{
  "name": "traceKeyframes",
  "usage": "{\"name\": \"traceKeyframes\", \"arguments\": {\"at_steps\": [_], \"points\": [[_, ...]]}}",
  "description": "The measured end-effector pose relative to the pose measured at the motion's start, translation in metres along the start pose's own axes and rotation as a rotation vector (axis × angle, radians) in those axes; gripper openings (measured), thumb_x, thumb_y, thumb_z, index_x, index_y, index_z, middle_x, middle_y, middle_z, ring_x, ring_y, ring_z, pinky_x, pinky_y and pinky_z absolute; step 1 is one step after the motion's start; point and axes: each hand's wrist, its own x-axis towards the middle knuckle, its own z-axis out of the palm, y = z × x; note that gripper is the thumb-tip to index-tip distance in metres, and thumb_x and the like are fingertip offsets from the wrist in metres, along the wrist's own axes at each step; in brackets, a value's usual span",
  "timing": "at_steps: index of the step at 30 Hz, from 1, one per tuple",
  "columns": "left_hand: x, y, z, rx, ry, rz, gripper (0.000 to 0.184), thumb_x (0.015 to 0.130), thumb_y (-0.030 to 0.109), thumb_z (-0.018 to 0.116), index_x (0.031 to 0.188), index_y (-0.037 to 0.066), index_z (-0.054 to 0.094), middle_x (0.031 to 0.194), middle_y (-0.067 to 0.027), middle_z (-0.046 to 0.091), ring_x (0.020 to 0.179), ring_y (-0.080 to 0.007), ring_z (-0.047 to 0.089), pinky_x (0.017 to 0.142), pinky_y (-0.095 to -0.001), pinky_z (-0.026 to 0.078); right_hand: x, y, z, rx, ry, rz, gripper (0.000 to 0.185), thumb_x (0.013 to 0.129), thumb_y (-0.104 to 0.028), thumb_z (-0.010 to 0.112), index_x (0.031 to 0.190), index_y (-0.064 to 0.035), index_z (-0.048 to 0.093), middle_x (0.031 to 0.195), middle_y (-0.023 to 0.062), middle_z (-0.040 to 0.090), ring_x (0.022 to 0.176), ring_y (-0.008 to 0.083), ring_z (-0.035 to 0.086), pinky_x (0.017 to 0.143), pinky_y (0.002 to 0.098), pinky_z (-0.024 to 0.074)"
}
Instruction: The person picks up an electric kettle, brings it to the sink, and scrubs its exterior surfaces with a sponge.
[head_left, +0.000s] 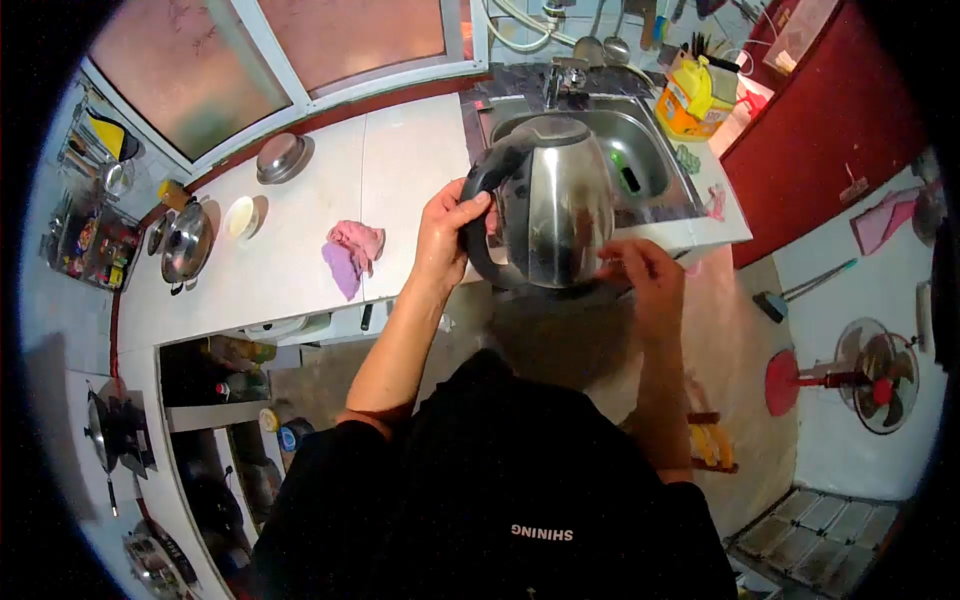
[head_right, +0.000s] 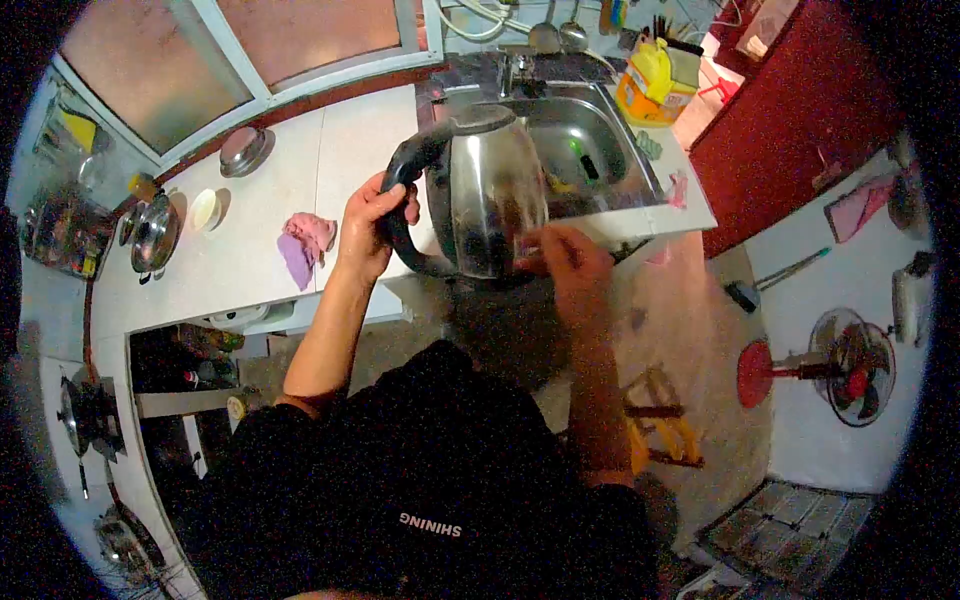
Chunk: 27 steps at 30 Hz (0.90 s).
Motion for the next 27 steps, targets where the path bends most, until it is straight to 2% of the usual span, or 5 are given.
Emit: {"name": "traceKeyframes", "arguments": {"at_steps": [3, 8, 18, 22, 27], "points": [[0.030, -0.004, -0.012, -0.047, 0.069, -0.057, 0.026, 0.085, 0.026, 0.060, 0.093, 0.002, 0.054, 0.073, -0.0060, 0.056, 0.059, -0.0136, 0.052, 0.057, -0.0244, 0.043, 0.030, 0.017, -0.023, -0.060, 0.047, -0.060, 0.023, 0.093, -0.016, 0.048, 0.095, 0.0029, 0.061, 0.088, 0.0106, 0.066, 0.070, 0.0158, 0.063, 0.066, 0.0277, 0.0510], [0.077, -0.006, -0.022, -0.010, 0.209, -0.116, 0.033, 0.086, 0.036, 0.058, 0.092, 0.004, 0.053, 0.066, -0.0059, 0.054, 0.051, -0.0147, 0.050, 0.051, -0.0252, 0.041, 0.080, 0.042, -0.035, -0.033, 0.023, 0.072, 0.024, 0.093, -0.019, 0.049, 0.092, 0.0011, 0.062, 0.086, 0.0086, 0.066, 0.070, 0.0164, 0.064, 0.066, 0.0285, 0.0504], [0.148, -0.021, -0.076, -0.401, 0.342, -0.225, 0.041, 0.091, 0.042, 0.047, 0.095, 0.002, 0.054, 0.060, -0.0020, 0.048, 0.050, -0.0144, 0.043, 0.050, -0.0262, 0.037, 0.140, 0.091, -0.043, -0.062, -0.093, 0.245, 0.026, 0.093, -0.022, 0.050, 0.093, 0.0014, 0.062, 0.086, 0.0098, 0.065, 0.069, 0.0170, 0.064, 0.066, 0.0285, 0.0522], [0.153, -0.027, -0.075, -0.339, 0.398, -0.172, 0.038, 0.093, 0.039, 0.043, 0.096, 0.003, 0.054, 0.060, -0.0033, 0.048, 0.048, -0.0142, 0.043, 0.049, -0.0261, 0.037, 0.168, 0.117, -0.061, -0.039, -0.104, 0.358, 0.024, 0.093, -0.020, 0.049, 0.094, 0.0013, 0.061, 0.086, 0.0096, 0.064, 0.066, 0.0143, 0.061, 0.064, 0.0264, 0.0508], [0.151, -0.034, -0.070, -0.375, 0.482, -0.110, 0.039, 0.092, 0.039, 0.047, 0.096, 0.001, 0.054, 0.062, -0.0037, 0.049, 0.050, -0.0138, 0.044, 0.050, -0.0256, 0.037, 0.218, 0.155, -0.095, -0.134, -0.144, 0.341, 0.026, 0.092, -0.020, 0.051, 0.092, 0.0031, 0.062, 0.085, 0.0105, 0.065, 0.068, 0.0157, 0.063, 0.063, 0.0273, 0.0519]]}}
